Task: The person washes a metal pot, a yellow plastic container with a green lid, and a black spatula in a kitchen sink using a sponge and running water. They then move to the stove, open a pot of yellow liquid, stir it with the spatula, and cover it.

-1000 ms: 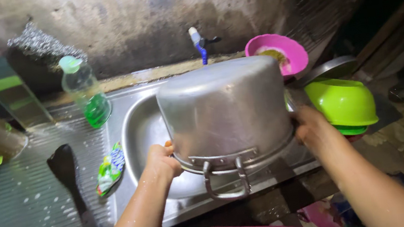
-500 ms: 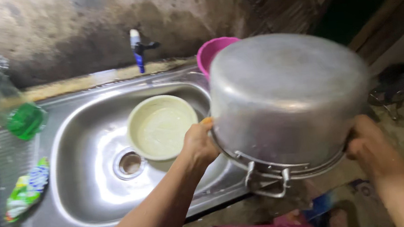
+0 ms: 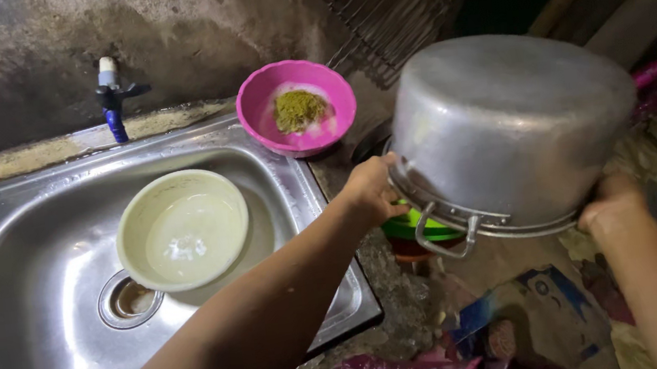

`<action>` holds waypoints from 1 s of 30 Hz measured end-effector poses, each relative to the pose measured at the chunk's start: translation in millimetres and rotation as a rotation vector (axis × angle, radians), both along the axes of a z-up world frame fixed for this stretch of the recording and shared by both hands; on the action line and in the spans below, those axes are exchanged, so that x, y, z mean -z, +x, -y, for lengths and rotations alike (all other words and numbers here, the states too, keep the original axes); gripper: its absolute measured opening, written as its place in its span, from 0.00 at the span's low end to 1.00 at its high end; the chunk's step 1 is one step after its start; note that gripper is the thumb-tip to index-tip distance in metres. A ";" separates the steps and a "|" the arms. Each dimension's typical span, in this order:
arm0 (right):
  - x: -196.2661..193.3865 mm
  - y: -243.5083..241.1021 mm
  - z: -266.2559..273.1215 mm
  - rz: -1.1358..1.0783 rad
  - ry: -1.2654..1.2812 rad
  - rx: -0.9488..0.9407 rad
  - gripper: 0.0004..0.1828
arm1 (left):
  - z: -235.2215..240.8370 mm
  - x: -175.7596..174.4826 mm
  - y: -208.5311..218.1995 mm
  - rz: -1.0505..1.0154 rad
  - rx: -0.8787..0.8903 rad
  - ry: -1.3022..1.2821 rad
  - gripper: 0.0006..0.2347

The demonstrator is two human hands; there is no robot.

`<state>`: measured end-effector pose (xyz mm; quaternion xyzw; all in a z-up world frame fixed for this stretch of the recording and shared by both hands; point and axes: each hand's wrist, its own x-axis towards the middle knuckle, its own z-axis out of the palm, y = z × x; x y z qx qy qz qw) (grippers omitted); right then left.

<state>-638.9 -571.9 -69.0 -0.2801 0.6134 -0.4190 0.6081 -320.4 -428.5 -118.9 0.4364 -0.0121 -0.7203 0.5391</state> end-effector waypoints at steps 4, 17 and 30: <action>16.2 -3.1 20.5 0.080 0.035 0.044 0.27 | 13.7 11.1 -6.8 -0.019 0.042 -0.040 0.19; 58.1 -27.1 62.8 0.243 0.070 0.154 0.30 | 100.2 62.3 -0.6 0.131 -0.041 -0.012 0.18; 166.9 -46.3 37.1 0.331 0.041 0.255 0.27 | 208.4 172.2 38.1 -0.290 -0.558 0.006 0.20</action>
